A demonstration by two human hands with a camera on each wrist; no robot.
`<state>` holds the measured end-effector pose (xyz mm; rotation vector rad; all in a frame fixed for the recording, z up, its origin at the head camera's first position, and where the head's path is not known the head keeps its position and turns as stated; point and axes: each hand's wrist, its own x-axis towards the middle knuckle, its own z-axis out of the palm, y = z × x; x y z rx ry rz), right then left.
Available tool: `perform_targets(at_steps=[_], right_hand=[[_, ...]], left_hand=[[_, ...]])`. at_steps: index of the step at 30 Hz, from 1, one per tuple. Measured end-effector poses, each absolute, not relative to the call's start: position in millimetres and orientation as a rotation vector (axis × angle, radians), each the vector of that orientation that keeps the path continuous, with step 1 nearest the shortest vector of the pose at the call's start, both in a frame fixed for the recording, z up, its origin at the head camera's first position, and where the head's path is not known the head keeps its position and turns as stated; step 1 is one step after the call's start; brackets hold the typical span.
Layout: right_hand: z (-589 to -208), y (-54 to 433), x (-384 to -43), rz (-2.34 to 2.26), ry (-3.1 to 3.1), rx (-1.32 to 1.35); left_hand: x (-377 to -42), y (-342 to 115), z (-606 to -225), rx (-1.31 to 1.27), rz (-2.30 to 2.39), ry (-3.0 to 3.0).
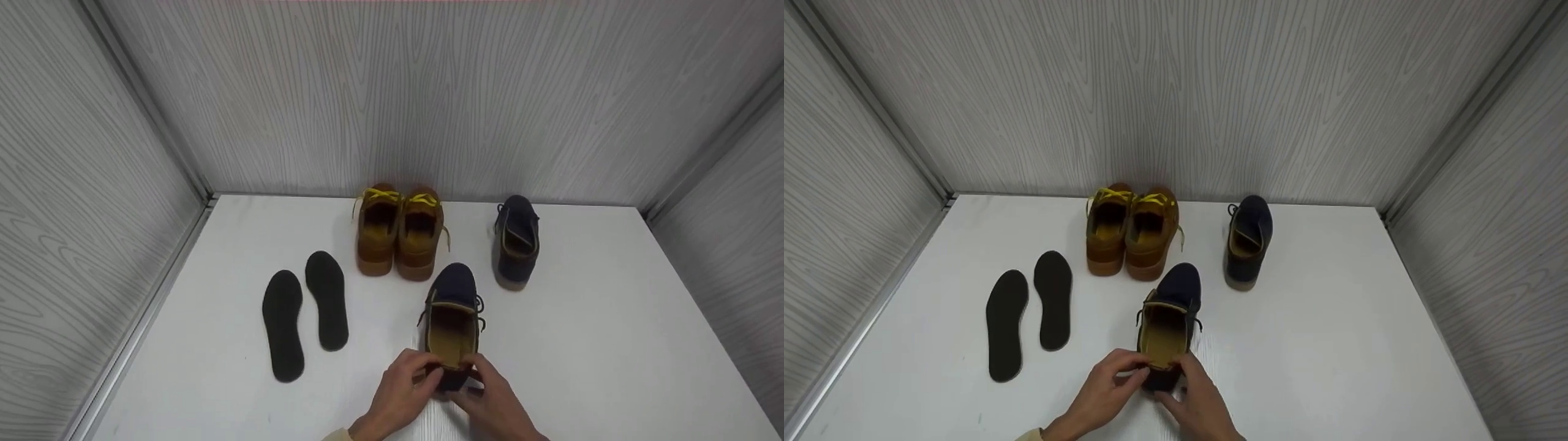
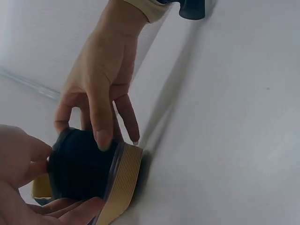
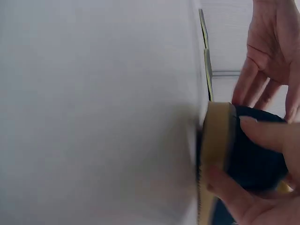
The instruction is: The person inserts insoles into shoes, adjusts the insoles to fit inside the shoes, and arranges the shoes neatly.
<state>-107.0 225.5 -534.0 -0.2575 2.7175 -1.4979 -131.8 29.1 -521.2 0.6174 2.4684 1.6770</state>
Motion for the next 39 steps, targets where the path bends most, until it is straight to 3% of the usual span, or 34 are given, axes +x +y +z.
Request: perform_targets(at_steps=[8, 13, 21, 28, 39], right_hand=[[-509.6, 245.3, -126.0, -1.508, 2.767, 0.009], [-506.4, 251.3, -148.3, -1.404, 2.812, 0.183], [-504.6, 237.1, -164.2, -1.017, 3.004, 0.104], [-506.5, 229.4, -162.8, -0.837, 3.123, 0.036], [-504.2, 230.9, -166.6, -0.911, 3.025, -0.015]], left_hand=[[-156.0, 31.1, -506.4, 0.611, 1.535, 2.761], [-187.3, 42.3, -490.8, 0.931, 1.312, 3.046], [-235.2, 54.8, -479.1, 1.364, 0.842, 3.053], [-259.8, 64.7, -479.8, 1.334, 0.867, 3.013], [-302.6, 85.5, -472.7, 1.049, 0.738, 2.999]])
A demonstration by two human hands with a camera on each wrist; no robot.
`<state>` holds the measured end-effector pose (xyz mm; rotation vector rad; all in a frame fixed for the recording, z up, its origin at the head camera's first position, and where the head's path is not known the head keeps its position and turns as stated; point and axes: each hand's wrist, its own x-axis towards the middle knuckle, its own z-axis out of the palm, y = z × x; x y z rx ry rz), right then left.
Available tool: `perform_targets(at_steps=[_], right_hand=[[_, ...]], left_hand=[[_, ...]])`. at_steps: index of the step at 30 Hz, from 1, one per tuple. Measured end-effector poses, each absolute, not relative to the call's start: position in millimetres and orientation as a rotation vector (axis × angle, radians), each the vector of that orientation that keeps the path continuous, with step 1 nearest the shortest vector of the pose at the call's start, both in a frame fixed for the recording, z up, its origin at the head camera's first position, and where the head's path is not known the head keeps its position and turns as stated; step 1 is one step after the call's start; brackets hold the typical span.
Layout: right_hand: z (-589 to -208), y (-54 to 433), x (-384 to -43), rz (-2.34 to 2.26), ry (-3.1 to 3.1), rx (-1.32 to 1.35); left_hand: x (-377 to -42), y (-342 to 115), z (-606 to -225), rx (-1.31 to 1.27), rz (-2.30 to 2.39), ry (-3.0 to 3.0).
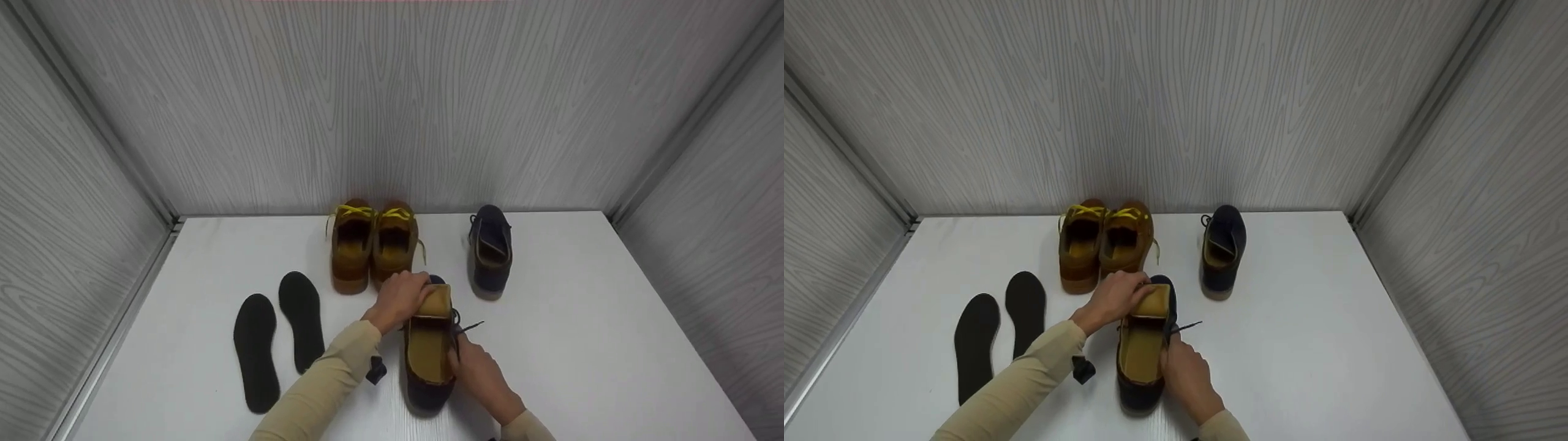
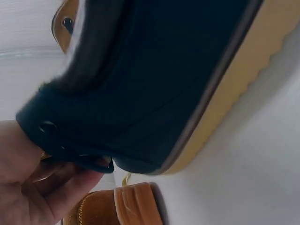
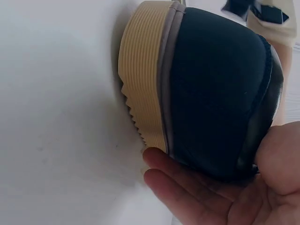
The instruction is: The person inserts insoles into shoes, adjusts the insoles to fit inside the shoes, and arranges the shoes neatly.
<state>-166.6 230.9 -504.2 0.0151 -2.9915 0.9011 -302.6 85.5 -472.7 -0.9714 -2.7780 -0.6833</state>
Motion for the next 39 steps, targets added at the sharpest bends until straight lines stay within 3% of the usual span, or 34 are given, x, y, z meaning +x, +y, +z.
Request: perform_targets(at_steps=[8, 14, 25, 30, 39], right_hand=[[-506.3, 233.1, -163.4, 0.996, -2.991, 0.04], [-506.5, 236.8, -168.1, 1.142, -2.964, -0.025], [-494.6, 254.7, -172.1, 1.398, -2.882, -0.148], [-488.9, 256.5, -173.4, 1.55, -2.822, -0.157], [-483.7, 234.5, -161.0, 1.888, -2.65, -0.067]], left_hand=[[-314.8, 93.2, -477.5, -0.911, -0.706, -2.865], [-308.9, 83.3, -473.2, -0.721, -0.917, -2.884], [-223.6, 43.3, -496.2, -0.322, -1.681, -2.73], [-212.1, 37.4, -500.7, -0.52, -1.603, -2.944], [-223.6, 25.5, -491.7, -0.807, -1.292, -2.969]])
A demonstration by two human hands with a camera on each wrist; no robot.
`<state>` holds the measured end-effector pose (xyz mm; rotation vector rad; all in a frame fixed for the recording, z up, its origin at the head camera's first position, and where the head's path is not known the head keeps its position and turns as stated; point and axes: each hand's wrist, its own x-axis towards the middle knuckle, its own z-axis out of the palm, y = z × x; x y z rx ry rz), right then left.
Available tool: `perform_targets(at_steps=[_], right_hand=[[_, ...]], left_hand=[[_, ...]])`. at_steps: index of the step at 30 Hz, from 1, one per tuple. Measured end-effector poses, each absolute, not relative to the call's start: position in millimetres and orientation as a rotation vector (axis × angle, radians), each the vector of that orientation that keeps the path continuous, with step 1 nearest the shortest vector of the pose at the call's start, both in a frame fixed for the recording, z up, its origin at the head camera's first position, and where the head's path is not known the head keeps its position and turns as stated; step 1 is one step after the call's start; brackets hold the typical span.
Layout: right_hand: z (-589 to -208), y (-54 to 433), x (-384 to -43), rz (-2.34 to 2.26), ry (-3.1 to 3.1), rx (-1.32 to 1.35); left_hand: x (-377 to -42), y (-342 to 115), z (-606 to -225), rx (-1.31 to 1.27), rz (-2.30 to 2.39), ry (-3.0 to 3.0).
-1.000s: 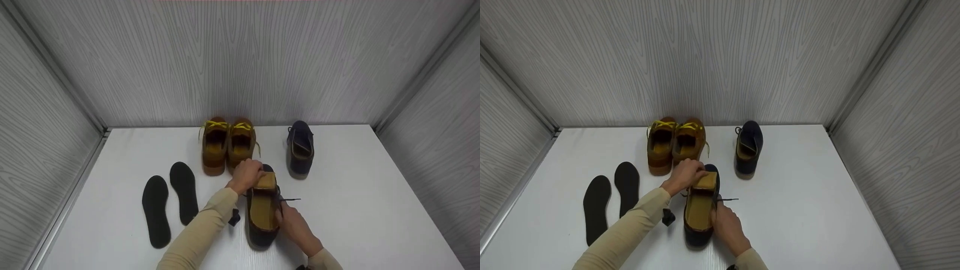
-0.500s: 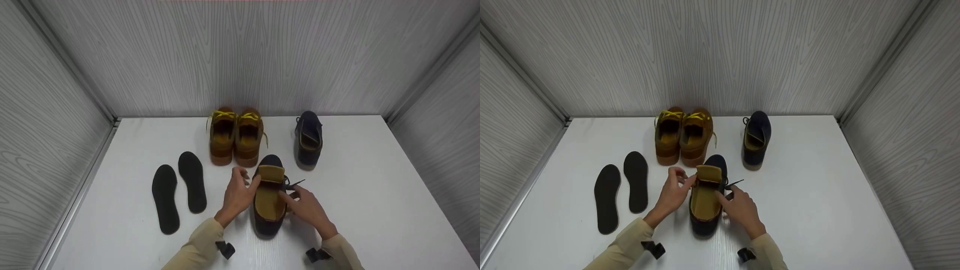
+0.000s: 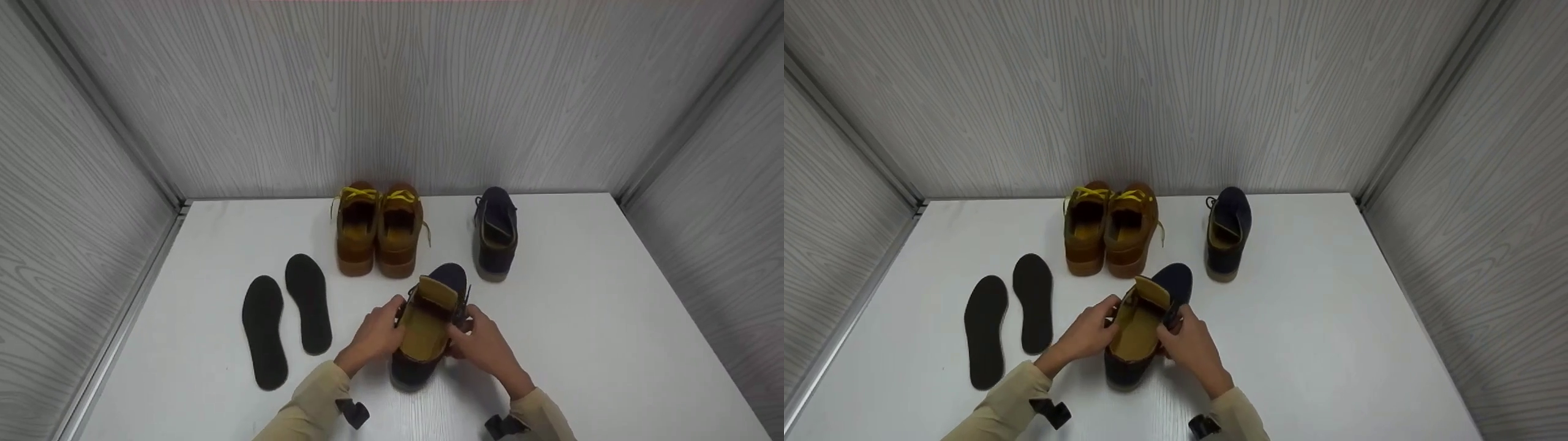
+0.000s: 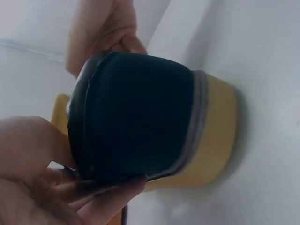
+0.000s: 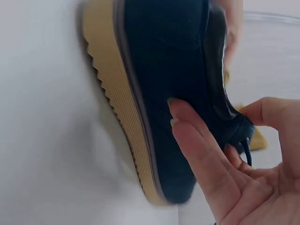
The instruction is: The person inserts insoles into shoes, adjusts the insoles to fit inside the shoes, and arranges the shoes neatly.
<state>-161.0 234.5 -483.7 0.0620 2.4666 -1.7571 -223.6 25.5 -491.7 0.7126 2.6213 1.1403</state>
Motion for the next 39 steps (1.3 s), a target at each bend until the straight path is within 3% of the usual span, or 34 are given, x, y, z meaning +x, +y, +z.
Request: perform_targets(at_steps=[12, 19, 25, 33, 39], right_hand=[[-502.2, 203.7, -159.7, -1.551, 2.602, -0.128], [-501.7, 270.8, -164.3, -1.455, 2.467, -0.463], [-509.5, 320.1, -180.9, -1.274, 2.898, -0.539], [-513.7, 328.7, -223.1, -0.884, 2.946, -0.873], [-510.4, 324.2, -241.6, -0.893, 2.775, -0.834]], left_hand=[[-274.3, -0.1, -477.6, 0.942, 1.006, 2.452], [-269.4, -13.5, -475.1, 0.6, 1.296, 2.309], [-268.9, -55.1, -485.5, 0.302, 1.421, 2.658], [-269.9, -95.4, -501.2, 0.009, 1.149, 2.958], [-255.0, -127.8, -518.0, -0.106, 0.721, 3.104]])
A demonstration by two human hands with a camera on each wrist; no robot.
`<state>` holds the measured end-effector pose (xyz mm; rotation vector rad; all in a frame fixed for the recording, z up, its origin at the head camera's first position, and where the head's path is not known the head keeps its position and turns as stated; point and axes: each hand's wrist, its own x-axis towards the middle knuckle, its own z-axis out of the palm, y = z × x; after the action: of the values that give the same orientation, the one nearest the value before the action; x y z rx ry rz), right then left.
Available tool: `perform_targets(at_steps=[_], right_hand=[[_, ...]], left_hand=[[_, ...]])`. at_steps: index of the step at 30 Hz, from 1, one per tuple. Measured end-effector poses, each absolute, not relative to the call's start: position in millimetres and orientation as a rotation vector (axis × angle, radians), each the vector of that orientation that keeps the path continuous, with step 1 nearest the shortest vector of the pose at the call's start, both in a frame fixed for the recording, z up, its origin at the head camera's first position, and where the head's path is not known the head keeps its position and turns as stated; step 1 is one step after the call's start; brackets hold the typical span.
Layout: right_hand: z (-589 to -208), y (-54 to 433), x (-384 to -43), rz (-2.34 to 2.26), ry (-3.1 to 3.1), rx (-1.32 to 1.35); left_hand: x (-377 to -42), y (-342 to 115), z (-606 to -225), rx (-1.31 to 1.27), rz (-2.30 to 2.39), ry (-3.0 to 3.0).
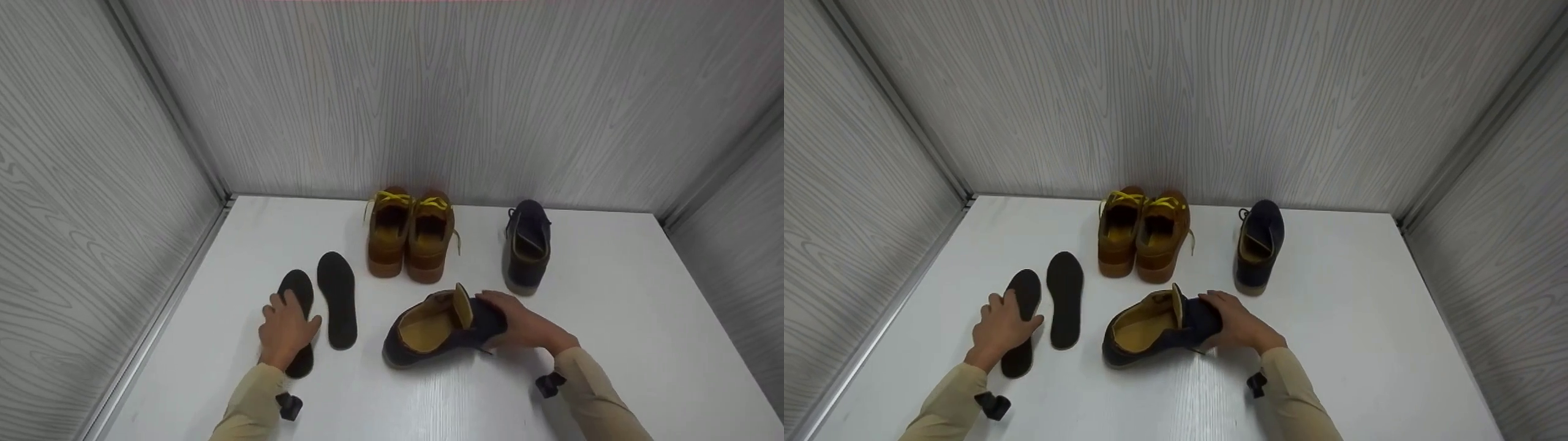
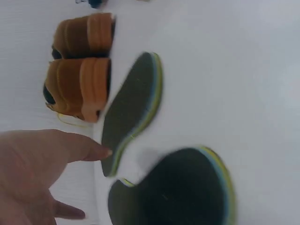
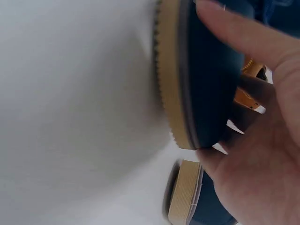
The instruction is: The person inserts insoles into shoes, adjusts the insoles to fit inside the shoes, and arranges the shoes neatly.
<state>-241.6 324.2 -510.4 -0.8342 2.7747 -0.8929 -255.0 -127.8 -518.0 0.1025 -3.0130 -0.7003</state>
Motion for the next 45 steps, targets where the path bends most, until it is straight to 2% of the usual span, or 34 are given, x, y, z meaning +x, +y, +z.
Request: perform_targets(at_steps=[8, 14, 32, 37, 45], right_hand=[[-503.5, 313.8, -248.6, -0.848, 2.685, -0.868], [-499.8, 310.2, -249.9, -0.872, 2.64, -0.735], [-508.8, 315.7, -246.5, -0.876, 2.65, -0.665], [-504.7, 318.3, -245.9, -0.891, 2.656, -0.679], [-506.4, 321.4, -248.0, -0.877, 2.66, -0.772]], left_hand=[[-246.3, -150.5, -528.1, 0.255, -0.68, -3.159], [-248.1, -152.3, -522.0, 0.329, -0.806, -3.222], [-240.5, -188.0, -505.8, 0.301, -0.962, -3.227], [-234.6, -178.8, -491.1, 0.22, -0.957, -3.118], [-221.3, -124.0, -445.7, -0.151, -0.932, -2.963]])
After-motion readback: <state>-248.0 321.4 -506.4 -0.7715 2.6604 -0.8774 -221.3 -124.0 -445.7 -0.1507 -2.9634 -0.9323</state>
